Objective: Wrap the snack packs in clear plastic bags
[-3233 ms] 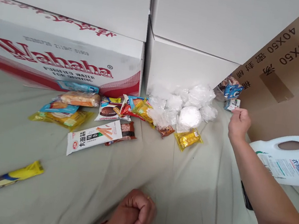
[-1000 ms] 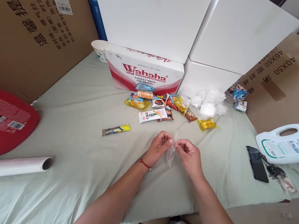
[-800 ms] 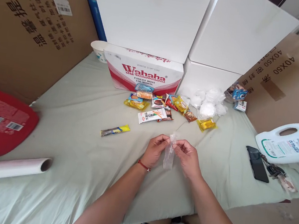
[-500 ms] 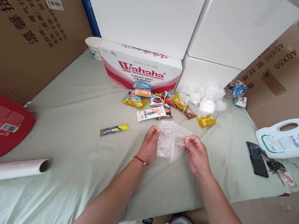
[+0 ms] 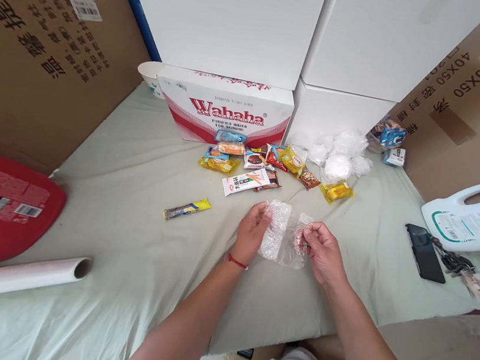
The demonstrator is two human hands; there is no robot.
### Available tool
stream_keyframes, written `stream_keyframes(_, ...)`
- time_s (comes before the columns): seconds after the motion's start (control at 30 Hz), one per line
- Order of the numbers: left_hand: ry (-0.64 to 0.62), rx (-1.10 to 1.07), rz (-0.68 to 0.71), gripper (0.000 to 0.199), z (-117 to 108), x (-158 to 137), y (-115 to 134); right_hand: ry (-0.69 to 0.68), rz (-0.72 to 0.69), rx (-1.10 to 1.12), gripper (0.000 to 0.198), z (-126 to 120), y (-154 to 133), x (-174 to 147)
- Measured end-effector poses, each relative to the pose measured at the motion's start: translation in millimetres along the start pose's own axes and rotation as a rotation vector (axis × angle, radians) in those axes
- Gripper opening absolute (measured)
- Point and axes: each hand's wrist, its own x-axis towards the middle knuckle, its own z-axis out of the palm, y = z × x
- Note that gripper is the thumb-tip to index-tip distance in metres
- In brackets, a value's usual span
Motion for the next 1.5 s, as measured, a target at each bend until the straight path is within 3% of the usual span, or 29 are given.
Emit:
stream_keyframes(0.13, 0.077, 0.308, 0.205, 0.024, -1.7, -2.8, -4.8, -0.021, -0.038, -0.011, 0.039, 1.9, -2.4, -4.3)
stream_keyframes(0.2, 0.125, 0.373, 0.253, 0.020, -3.5, -4.6, -2.7, -0.020, -0.064, -0.028, 0.038, 0.0, -3.4, -7.9)
stream_keyframes(0.33, 0.088, 0.383, 0.225, 0.028, -4.8, -7.6, 3.0, -0.037, -0.095, -0.019, 0.035, -4.2, -2.5, -16.0)
stream_keyframes(0.43, 0.012, 0.381, 0.212, 0.020, -1.0, -7.9, 1.7, -0.056, -0.080, -0.004, 0.035, -2.1, -2.4, -21.3)
stream_keyframes(0.57, 0.088, 0.368, 0.197, 0.013, 6.0, -6.9, -2.6, -0.061, -0.051, -0.019, 0.038, 1.7, -5.6, -24.9)
stream_keyframes(0.73, 0.245, 0.233, 0.121, 0.020, 4.5, -8.0, 3.6, 0.153, -0.083, -0.043, 0.043, -11.4, -5.9, -19.5)
stream_keyframes(0.87, 0.299, 0.231, 0.090, 0.020, -13.4, -8.7, 12.6, 0.252, -0.064, -0.064, 0.042, -31.6, -0.2, -14.8)
stream_keyframes(1.0, 0.236, 0.315, 0.073, 0.021, -39.5, -7.7, 20.9, 0.265, -0.056, -0.098, 0.043, -51.7, 3.1, -14.2)
stream_keyframes(1.27, 0.055, 0.303, -0.151, 0.021, -67.1, 0.2, 38.6, 0.269, -0.022, -0.176, 0.043, -88.0, -1.2, -9.8)
stream_keyframes(1.5, 0.028, 0.277, 0.143, 0.022, -42.8, 5.9, 38.9, 0.284, -0.003, -0.188, 0.046, -100.2, -4.6, -9.4)
